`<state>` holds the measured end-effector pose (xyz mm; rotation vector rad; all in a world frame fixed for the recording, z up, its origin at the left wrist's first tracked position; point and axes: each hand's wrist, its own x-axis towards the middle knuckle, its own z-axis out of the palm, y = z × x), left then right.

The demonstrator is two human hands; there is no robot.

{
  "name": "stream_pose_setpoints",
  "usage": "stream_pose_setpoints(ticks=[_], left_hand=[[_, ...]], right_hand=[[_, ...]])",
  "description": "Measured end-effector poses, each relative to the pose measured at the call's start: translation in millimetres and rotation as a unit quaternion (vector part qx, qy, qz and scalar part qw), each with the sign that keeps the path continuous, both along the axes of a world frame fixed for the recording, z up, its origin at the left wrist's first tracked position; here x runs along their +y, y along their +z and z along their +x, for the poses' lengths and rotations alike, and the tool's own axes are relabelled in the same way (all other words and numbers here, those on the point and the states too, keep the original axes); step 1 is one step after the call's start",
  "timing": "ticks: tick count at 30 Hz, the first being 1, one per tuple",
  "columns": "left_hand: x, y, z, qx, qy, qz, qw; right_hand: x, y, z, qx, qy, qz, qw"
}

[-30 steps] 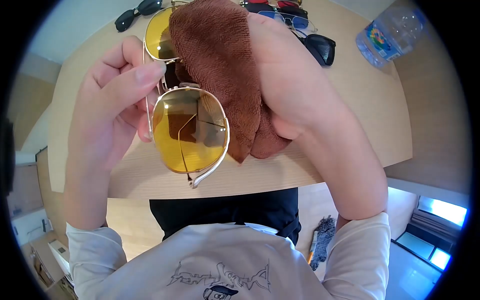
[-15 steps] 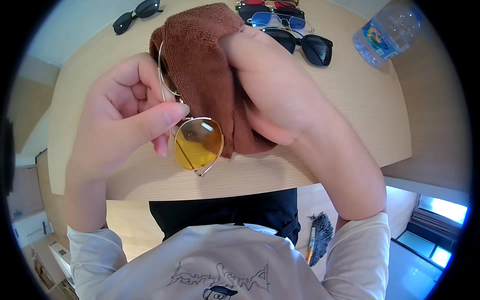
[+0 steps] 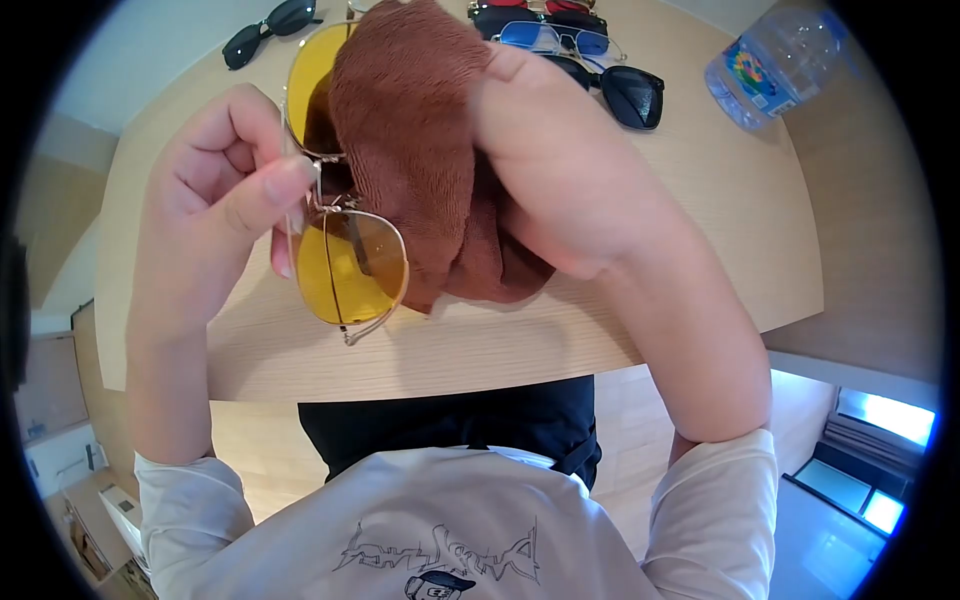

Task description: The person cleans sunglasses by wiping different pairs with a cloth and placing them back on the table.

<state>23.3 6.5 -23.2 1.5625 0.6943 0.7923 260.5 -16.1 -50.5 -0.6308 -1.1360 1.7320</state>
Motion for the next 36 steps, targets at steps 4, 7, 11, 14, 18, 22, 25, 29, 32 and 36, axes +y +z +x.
stream_pose_setpoints(ticks=[4, 7, 11, 14, 18, 22, 25, 29, 32, 36], left_hand=[[3, 0, -2, -0.012, -0.001, 0.008, 1.0], [2, -2, 2, -0.018, 0.001, 0.008, 1.0], [1, -3, 0, -0.017, -0.037, -0.012, 0.999], [0, -3, 0, -0.017, -0.044, -0.011, 0.999], [2, -4, 1, -0.01, -0.015, 0.015, 1.0], [6, -9, 1, -0.011, 0.009, 0.057, 0.998], [6, -7, 2, -0.022, 0.031, 0.046, 0.998], [2, -3, 2, 0.011, 0.06, 0.018, 0.998], [0, -5, 1, 0.027, 0.035, 0.027, 0.999], [-2, -8, 3, 0.029, 0.007, 0.019, 0.999]], right_hand=[[1, 4, -1, -0.035, -0.05, 0.018, 0.998], [0, 3, -1, -0.006, -0.06, -0.014, 0.998], [-1, -1, 1, 0.009, 0.004, -0.009, 1.0], [-4, 5, -6, -0.062, -0.022, 0.012, 0.998], [-1, 4, -1, -0.075, -0.067, 0.007, 0.995], [3, -12, 7, -0.017, -0.168, 0.002, 0.986], [2, -13, 6, 0.031, -0.173, -0.037, 0.984], [-2, 3, -2, 0.003, -0.13, -0.026, 0.991], [-4, 6, -5, -0.033, -0.084, -0.005, 0.996], [-7, 1, -9, -0.027, -0.08, 0.004, 0.996]])
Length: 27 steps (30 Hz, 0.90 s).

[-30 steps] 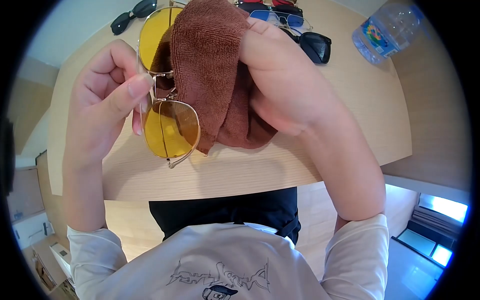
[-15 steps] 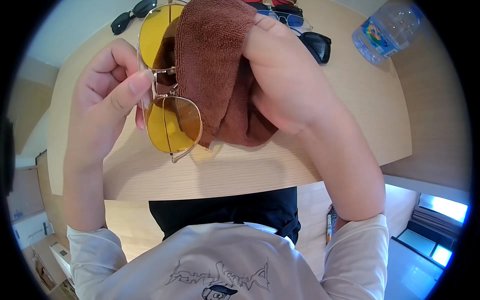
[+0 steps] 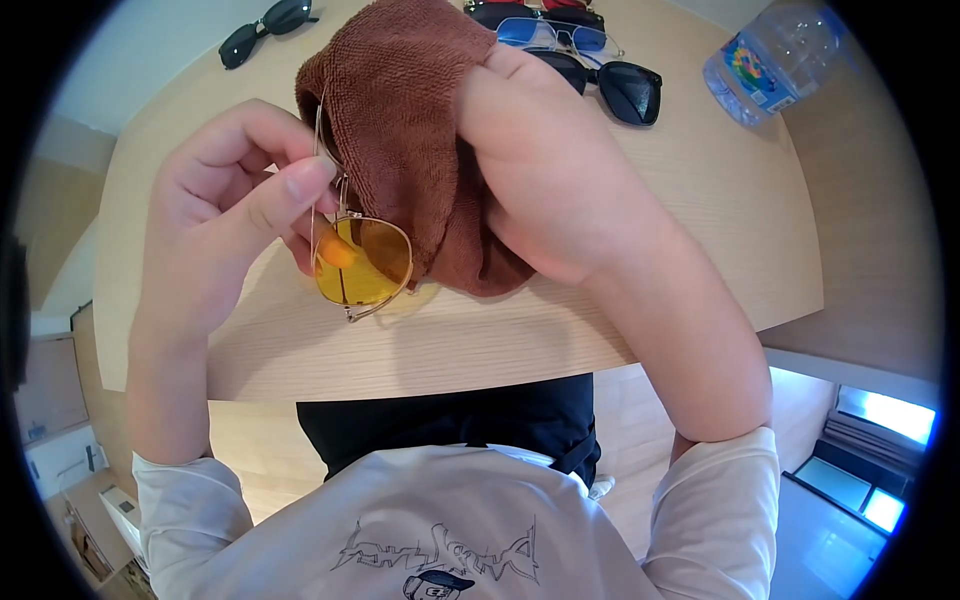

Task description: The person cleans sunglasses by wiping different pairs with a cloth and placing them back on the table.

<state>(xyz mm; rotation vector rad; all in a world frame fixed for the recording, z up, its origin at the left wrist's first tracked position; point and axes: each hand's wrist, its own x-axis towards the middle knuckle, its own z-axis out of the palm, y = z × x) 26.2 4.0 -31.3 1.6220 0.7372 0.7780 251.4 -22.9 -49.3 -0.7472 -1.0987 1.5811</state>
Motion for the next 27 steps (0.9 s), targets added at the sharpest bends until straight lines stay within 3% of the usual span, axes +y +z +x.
stream_pose_setpoints(ticks=[7, 11, 16, 18, 22, 24, 27], left_hand=[[-3, -3, 2, -0.016, 0.016, 0.023, 0.999], [-1, 0, 0, 0.002, 0.037, 0.034, 0.999], [4, 2, -4, 0.012, 0.045, 0.045, 0.998], [5, 2, -5, 0.003, 0.044, 0.038, 0.998], [11, 0, -9, -0.03, 0.039, 0.053, 0.997], [15, -1, -13, -0.039, 0.037, 0.059, 0.997], [22, -3, -20, -0.096, 0.038, 0.039, 0.994]], right_hand=[[6, -9, 3, 0.036, 0.043, 0.029, 0.998], [5, -2, 2, -0.066, -0.005, 0.033, 0.997], [7, -7, 7, -0.107, -0.018, 0.044, 0.993], [9, -16, 16, -0.059, -0.105, 0.027, 0.992], [13, -10, 22, -0.053, -0.08, 0.06, 0.994], [14, -7, 14, 0.023, -0.213, -0.008, 0.977], [17, -6, 19, 0.053, -0.201, -0.04, 0.977]])
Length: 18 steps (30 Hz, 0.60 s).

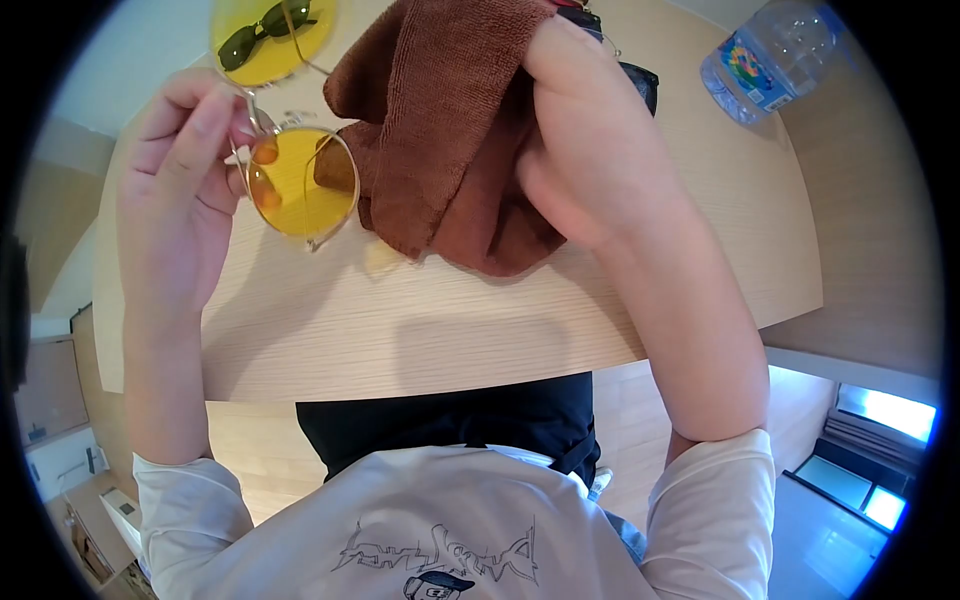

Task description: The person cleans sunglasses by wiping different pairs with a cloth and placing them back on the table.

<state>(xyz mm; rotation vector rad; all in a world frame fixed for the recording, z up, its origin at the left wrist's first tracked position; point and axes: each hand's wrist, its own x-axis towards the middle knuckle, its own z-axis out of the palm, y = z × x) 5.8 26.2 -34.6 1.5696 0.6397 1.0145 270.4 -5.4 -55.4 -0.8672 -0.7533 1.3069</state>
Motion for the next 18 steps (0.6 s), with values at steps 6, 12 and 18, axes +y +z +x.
stream_pose_setpoints(ticks=[6, 12, 18], left_hand=[[0, 0, 1, -0.083, -0.009, -0.014, 0.996], [-6, -11, 9, -0.039, -0.002, 0.017, 0.999], [-1, -5, 7, -0.036, 0.007, 0.047, 0.998]], right_hand=[[-17, 19, -10, -0.064, 0.262, -0.047, 0.962], [-20, 3, -30, -0.158, 0.26, -0.06, 0.951], [-20, 24, -23, -0.166, 0.321, -0.11, 0.926]])
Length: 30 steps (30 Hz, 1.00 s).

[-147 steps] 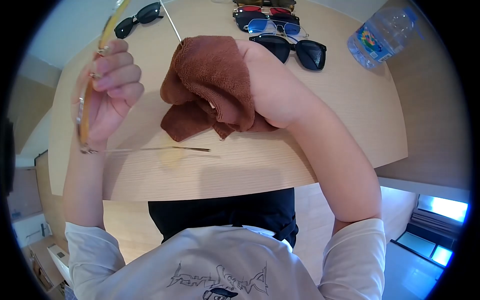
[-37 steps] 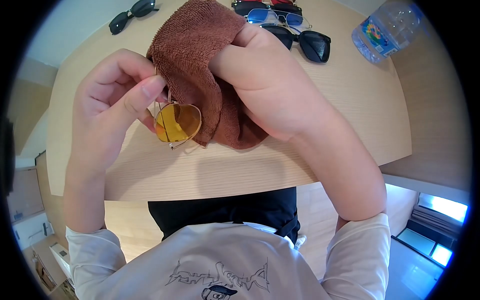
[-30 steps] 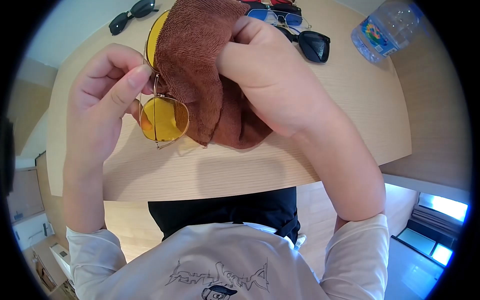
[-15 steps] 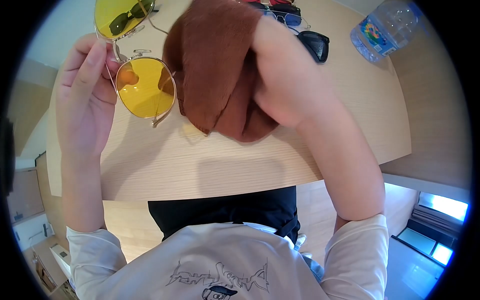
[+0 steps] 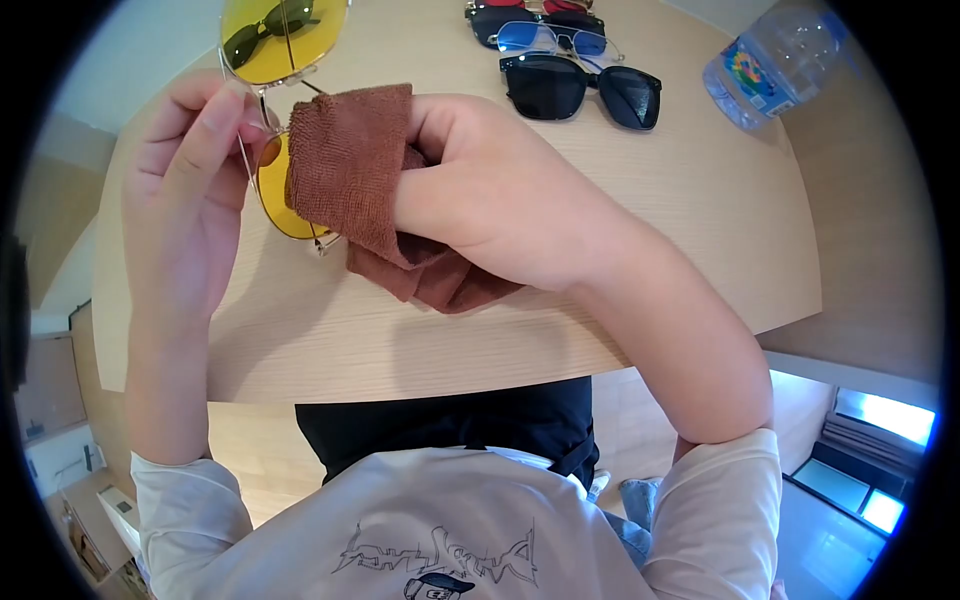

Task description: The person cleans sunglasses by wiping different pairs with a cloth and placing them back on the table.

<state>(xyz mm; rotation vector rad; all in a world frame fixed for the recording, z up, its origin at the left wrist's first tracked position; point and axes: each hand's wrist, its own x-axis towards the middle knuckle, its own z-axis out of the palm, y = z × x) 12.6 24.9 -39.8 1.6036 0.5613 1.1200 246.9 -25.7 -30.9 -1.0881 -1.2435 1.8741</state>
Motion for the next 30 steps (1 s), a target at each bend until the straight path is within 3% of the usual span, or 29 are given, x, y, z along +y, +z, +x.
stream_pose_setpoints(ticks=[4, 7, 13, 16, 19, 21, 23, 25, 26, 28, 30], left_hand=[[-2, 0, 4, 0.003, 0.029, -0.014, 0.999], [-4, -1, 4, 0.031, 0.04, -0.023, 0.998], [-1, 1, -1, 0.071, 0.054, 0.006, 0.996], [3, 1, -2, 0.059, 0.076, 0.02, 0.995], [8, 2, -4, 0.01, 0.1, -0.011, 0.995], [10, 3, -4, -0.01, 0.103, -0.025, 0.994], [10, 4, 0, -0.065, 0.082, -0.047, 0.993], [14, 1, -7, -0.065, 0.063, -0.051, 0.995], [16, 0, -10, -0.064, 0.044, -0.056, 0.995], [13, -1, -6, -0.047, 0.044, -0.057, 0.996], [10, -4, -2, -0.029, 0.045, -0.058, 0.997]], right_hand=[[-2, 5, -2, -0.084, -0.024, 0.021, 0.996], [0, -14, -3, -0.069, -0.061, 0.086, 0.992], [3, -19, -7, 0.035, -0.096, 0.082, 0.991], [2, -14, -4, -0.087, -0.087, 0.075, 0.989], [5, -17, -2, -0.105, -0.122, 0.132, 0.978], [8, -27, 1, 0.074, -0.145, 0.133, 0.978], [8, -26, 0, 0.088, -0.146, 0.139, 0.975], [10, -29, -7, 0.229, -0.213, 0.031, 0.949], [11, -31, -6, 0.229, -0.213, 0.031, 0.949], [12, -33, -4, 0.107, -0.098, 0.115, 0.983], [6, -26, -8, 0.071, -0.086, 0.107, 0.988]])
